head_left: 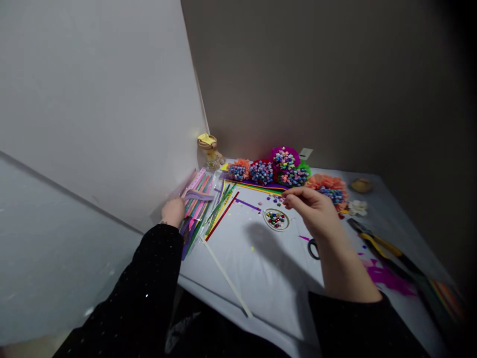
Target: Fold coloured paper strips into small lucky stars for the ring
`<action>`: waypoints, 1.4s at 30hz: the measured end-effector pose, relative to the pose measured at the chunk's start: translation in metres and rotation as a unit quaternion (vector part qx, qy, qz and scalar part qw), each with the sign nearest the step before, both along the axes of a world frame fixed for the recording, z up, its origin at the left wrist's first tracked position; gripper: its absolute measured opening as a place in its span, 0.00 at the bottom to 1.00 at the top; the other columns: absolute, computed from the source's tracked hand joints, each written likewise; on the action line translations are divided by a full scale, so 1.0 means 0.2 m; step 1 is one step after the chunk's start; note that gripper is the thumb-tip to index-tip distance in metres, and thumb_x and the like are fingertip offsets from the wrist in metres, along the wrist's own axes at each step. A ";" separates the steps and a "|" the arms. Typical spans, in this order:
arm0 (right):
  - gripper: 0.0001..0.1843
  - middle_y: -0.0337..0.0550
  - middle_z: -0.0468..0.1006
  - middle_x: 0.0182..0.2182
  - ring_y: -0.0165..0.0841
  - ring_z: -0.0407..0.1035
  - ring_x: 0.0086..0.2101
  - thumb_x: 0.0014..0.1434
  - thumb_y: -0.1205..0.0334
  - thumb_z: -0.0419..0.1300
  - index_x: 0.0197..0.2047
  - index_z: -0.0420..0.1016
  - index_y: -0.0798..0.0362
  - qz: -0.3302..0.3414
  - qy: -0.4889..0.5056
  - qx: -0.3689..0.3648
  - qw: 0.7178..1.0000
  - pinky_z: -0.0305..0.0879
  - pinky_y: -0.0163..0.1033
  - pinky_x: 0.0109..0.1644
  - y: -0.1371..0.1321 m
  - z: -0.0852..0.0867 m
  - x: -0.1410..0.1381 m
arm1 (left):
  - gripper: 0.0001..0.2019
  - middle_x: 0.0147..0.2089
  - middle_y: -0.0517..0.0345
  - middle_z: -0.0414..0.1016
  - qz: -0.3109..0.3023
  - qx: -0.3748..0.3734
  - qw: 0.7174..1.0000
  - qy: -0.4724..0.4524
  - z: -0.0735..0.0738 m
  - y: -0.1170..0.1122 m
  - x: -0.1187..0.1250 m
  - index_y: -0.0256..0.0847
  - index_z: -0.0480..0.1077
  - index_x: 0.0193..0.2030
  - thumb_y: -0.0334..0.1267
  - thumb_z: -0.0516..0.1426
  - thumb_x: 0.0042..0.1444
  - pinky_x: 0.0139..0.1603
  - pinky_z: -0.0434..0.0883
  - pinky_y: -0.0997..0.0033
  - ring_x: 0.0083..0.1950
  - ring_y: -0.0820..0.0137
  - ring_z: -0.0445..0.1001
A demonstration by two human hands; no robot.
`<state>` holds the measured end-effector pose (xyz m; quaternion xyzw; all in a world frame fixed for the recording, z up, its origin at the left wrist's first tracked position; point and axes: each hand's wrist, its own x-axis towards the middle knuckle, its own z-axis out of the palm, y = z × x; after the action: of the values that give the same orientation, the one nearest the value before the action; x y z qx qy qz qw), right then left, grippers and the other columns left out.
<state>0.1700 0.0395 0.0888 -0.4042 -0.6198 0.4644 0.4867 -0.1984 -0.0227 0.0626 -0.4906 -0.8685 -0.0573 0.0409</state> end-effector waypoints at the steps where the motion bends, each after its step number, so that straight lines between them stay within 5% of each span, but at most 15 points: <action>1: 0.09 0.41 0.75 0.24 0.30 0.68 0.25 0.49 0.57 0.61 0.31 0.74 0.55 0.004 -0.003 -0.002 1.000 0.65 0.34 0.28 0.00 0.00 0.00 | 0.15 0.33 0.37 0.77 -0.010 0.006 1.000 -0.002 0.01 0.00 0.00 0.29 0.72 0.37 0.37 0.48 0.60 0.38 0.69 0.62 0.36 0.56 0.76; 8: 0.09 0.39 0.73 0.22 0.29 0.67 0.24 0.51 0.57 0.60 0.30 0.74 0.55 -0.002 -0.008 -0.010 1.000 0.64 0.33 0.28 0.01 -0.02 -0.02 | 0.23 0.57 0.44 0.68 -0.043 0.148 0.987 0.047 0.29 0.16 -0.04 0.31 0.59 0.59 0.40 0.36 0.66 0.54 0.63 0.63 0.55 0.64 0.68; 12: 0.08 0.39 0.73 0.23 0.28 0.66 0.25 0.52 0.58 0.59 0.31 0.74 0.54 -0.006 -0.008 0.005 1.000 0.62 0.33 0.29 0.02 -0.03 0.01 | 0.24 0.57 0.40 0.66 -0.036 0.179 0.981 0.073 0.35 0.21 -0.08 0.27 0.55 0.61 0.39 0.35 0.66 0.53 0.62 0.61 0.54 0.63 0.67; 16: 0.08 0.39 0.74 0.24 0.28 0.66 0.25 0.53 0.59 0.59 0.31 0.74 0.54 -0.011 -0.003 0.009 1.000 0.62 0.33 0.30 0.04 -0.05 0.03 | 0.22 0.51 0.39 0.69 -0.044 0.135 0.986 0.085 0.26 0.10 -0.07 0.28 0.56 0.61 0.38 0.41 0.64 0.47 0.64 0.59 0.48 0.60 0.69; 21: 0.08 0.39 0.74 0.24 0.28 0.66 0.25 0.53 0.58 0.59 0.31 0.74 0.54 -0.008 -0.002 0.007 1.000 0.62 0.34 0.30 0.05 -0.05 0.02 | 0.15 0.49 0.40 0.68 -0.117 0.024 0.987 0.107 0.12 -0.22 0.09 0.34 0.70 0.46 0.38 0.48 0.59 0.48 0.64 0.55 0.49 0.55 0.67; 22: 0.08 0.39 0.74 0.24 0.28 0.66 0.25 0.53 0.58 0.59 0.30 0.74 0.54 -0.007 -0.001 0.006 1.000 0.62 0.34 0.30 0.05 -0.05 0.02 | 0.13 0.47 0.43 0.69 -0.179 -0.013 0.981 0.078 0.09 -0.29 0.15 0.36 0.72 0.42 0.36 0.48 0.60 0.48 0.64 0.58 0.48 0.58 0.67; 25: 0.08 0.38 0.73 0.23 0.28 0.65 0.25 0.53 0.58 0.59 0.30 0.74 0.54 -0.007 0.004 0.009 1.000 0.61 0.33 0.29 0.05 -0.05 0.01 | 0.09 0.49 0.53 0.68 -0.412 -0.132 0.898 -0.078 -0.03 -0.44 0.33 0.43 0.71 0.42 0.34 0.53 0.56 0.53 0.64 0.65 0.50 0.65 0.66; 29: 0.08 0.39 0.72 0.23 0.28 0.65 0.25 0.52 0.58 0.59 0.30 0.74 0.54 -0.004 0.000 0.011 1.000 0.61 0.33 0.28 0.03 -0.04 0.01 | 0.12 0.49 0.53 0.66 -0.466 -0.149 0.867 -0.093 -0.17 -0.52 0.47 0.42 0.69 0.43 0.29 0.58 0.51 0.54 0.62 0.63 0.52 0.63 0.64; 33: 0.09 0.39 0.73 0.23 0.28 0.65 0.25 0.52 0.58 0.59 0.30 0.74 0.54 -0.001 -0.010 0.008 1.000 0.60 0.33 0.27 0.00 -0.02 0.01 | 0.04 0.42 0.53 0.68 -0.498 -0.163 0.848 -0.073 -0.18 -0.51 0.49 0.40 0.68 0.35 0.30 0.57 0.52 0.51 0.62 0.61 0.47 0.62 0.65; 35: 0.09 0.38 0.72 0.22 0.28 0.64 0.24 0.52 0.57 0.59 0.30 0.74 0.54 -0.001 -0.005 0.008 1.000 0.59 0.33 0.27 -0.01 0.00 0.01 | 0.02 0.38 0.54 0.70 -0.487 -0.158 0.853 -0.096 -0.15 -0.50 0.50 0.39 0.67 0.34 0.30 0.54 0.55 0.49 0.63 0.62 0.44 0.64 0.67; 38: 0.09 0.38 0.72 0.23 0.28 0.64 0.25 0.52 0.57 0.60 0.30 0.74 0.54 0.010 0.009 0.001 1.000 0.60 0.33 0.28 -0.02 0.00 -0.01 | 0.07 0.33 0.55 0.71 -0.376 -0.086 0.896 -0.218 -0.08 -0.45 0.58 0.39 0.67 0.34 0.33 0.48 0.58 0.41 0.66 0.67 0.37 0.67 0.69; 42: 0.10 0.39 0.74 0.25 0.27 0.64 0.25 0.52 0.56 0.60 0.30 0.75 0.55 0.043 0.041 -0.035 0.998 0.60 0.33 0.29 -0.02 -0.06 -0.05 | 0.06 0.29 0.56 0.74 -0.234 0.049 0.839 -0.489 -0.01 -0.25 0.73 0.38 0.67 0.36 0.35 0.51 0.54 0.33 0.68 0.73 0.30 0.70 0.72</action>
<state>0.1593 0.0347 0.0764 -0.3745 -0.5993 0.5222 0.4774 -0.0525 -0.0735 0.0606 -0.5844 -0.6314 -0.3402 -0.3796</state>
